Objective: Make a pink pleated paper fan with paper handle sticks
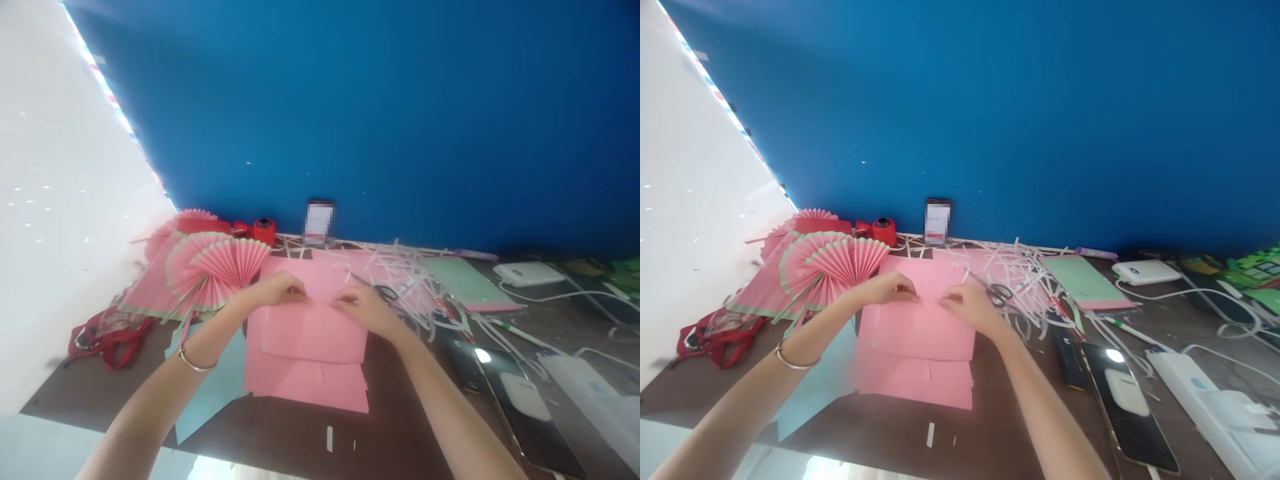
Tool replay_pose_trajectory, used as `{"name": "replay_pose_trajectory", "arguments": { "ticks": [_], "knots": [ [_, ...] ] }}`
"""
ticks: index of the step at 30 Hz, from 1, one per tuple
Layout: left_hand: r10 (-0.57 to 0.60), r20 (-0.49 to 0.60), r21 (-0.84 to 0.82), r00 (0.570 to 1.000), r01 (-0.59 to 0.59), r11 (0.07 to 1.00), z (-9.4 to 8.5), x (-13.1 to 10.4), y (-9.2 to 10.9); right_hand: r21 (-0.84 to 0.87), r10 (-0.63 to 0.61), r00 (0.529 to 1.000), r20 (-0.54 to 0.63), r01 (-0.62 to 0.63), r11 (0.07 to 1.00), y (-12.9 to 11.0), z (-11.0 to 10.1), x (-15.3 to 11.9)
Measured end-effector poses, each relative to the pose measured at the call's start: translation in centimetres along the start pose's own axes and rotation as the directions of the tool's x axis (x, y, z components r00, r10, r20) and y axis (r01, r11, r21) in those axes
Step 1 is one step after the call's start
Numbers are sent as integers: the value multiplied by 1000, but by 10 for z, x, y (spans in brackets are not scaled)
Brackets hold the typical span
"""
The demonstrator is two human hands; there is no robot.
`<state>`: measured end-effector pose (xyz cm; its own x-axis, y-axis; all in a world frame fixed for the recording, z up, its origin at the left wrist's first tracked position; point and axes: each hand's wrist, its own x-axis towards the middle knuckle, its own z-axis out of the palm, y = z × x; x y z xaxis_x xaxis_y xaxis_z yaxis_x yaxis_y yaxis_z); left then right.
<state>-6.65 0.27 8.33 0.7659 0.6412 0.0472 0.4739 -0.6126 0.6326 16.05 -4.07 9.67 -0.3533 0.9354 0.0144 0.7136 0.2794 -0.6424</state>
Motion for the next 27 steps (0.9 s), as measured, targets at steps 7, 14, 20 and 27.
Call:
{"name": "replay_pose_trajectory", "arguments": {
  "ticks": [7,14,20,27],
  "knots": [
    [-186,-40,-148,982,178,973,-9,-11,-21,42,99,994,-50,-97,994,-3,-14,-13],
    [-311,-43,-242,949,293,925,-14,-27,-26,80,124,991,-47,-120,990,18,-21,-20],
    [-254,-145,-87,956,244,966,-22,-29,-22,-36,80,994,-75,-83,996,35,-27,-19],
    [424,-416,657,805,-56,752,-21,-41,-17,-552,-374,867,-330,145,821,49,-30,-25]
  ]
}}
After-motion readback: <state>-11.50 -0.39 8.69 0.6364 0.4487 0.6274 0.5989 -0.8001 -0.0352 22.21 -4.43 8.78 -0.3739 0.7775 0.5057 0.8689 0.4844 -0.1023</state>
